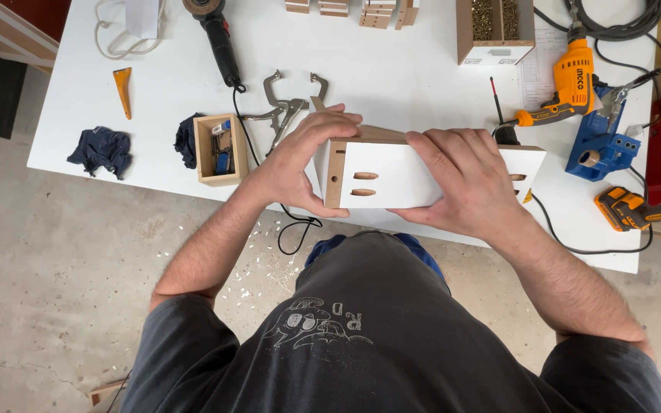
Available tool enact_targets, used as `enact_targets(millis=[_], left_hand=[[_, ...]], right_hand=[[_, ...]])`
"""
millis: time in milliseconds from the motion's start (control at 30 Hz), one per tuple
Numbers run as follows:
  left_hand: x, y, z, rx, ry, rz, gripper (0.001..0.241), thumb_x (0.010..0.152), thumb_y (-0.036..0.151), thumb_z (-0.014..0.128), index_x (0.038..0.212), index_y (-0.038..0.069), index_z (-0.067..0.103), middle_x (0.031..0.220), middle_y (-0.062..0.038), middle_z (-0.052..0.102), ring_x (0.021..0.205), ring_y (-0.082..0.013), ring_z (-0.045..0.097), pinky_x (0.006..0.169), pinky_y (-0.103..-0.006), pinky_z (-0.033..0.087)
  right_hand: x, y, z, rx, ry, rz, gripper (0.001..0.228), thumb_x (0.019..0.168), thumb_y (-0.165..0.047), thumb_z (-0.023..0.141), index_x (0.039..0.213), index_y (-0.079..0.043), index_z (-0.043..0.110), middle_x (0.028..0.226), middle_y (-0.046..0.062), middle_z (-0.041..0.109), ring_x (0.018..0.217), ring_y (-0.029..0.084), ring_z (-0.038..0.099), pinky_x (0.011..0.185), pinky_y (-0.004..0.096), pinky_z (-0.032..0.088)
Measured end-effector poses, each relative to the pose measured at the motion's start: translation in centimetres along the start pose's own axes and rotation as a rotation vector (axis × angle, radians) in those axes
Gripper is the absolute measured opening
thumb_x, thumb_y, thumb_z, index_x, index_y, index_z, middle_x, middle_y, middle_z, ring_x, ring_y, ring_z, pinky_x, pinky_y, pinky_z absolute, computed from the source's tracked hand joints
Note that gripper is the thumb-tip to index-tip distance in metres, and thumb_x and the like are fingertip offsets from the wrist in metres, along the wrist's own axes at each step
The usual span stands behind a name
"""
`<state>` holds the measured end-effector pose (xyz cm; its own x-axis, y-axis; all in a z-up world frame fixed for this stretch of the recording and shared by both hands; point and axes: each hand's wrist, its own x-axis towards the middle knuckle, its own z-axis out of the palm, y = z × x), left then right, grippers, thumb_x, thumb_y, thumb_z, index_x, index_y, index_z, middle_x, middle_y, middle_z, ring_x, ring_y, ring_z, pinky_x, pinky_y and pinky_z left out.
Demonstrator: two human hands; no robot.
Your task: Assembling wooden boards using a power drill and screws.
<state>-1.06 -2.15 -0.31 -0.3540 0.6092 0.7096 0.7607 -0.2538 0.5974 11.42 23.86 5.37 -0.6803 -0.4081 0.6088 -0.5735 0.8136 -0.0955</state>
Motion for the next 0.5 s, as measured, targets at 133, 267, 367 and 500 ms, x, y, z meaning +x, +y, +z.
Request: enact_targets(millis=[133,267,367,500], left_hand=[[-0.3,-0.1,0.7,0.027,0.034,-0.030,0.101,0.055,0.047,0.103,0.132,0.001,0.056,0.122,-0.016,0.066,0.119,-0.0358,0.064,0.112,-0.0547,0.046],[-0.2,-1.3,1.0,-0.130,0.114,-0.240,0.107,0.050,0.045,0.106,0.134,0.002,0.055,0.114,-0.018,0.068,0.103,-0.0301,0.068,0.095,-0.0490,0.055],[0.3,-2.4,1.5,-0.403,0.201,-0.536,0.084,0.080,0.037,0.093,0.142,0.015,0.041,0.111,-0.012,0.061,0.097,-0.0233,0.063,0.083,-0.0400,0.058],[2.6,-1.2,1.7,-0.250,0.240,-1.154,0.045,0.089,0.053,0.060,0.118,0.020,0.052,0.091,0.003,0.062,0.077,-0.0076,0.054,0.079,-0.0273,0.049]], right_hand=[[-0.1,0.3,-0.6,0.022,-0.024,0.002,0.089,0.065,-0.045,0.098,0.136,-0.002,0.067,0.117,0.013,0.068,0.103,0.031,0.066,0.090,0.043,0.051],[-0.3,2.3,-1.0,0.070,-0.097,0.030,0.099,0.067,-0.057,0.092,0.145,-0.004,0.062,0.133,0.016,0.065,0.113,0.036,0.065,0.097,0.046,0.048],[-0.7,5.8,-3.0,0.254,-0.331,0.136,0.094,0.065,-0.036,0.092,0.146,-0.004,0.059,0.136,0.021,0.063,0.117,0.047,0.062,0.102,0.058,0.047],[-3.0,11.0,-1.7,0.487,-0.460,0.330,0.053,0.086,-0.021,0.080,0.135,-0.009,0.066,0.133,0.010,0.067,0.119,0.024,0.065,0.107,0.034,0.045]])
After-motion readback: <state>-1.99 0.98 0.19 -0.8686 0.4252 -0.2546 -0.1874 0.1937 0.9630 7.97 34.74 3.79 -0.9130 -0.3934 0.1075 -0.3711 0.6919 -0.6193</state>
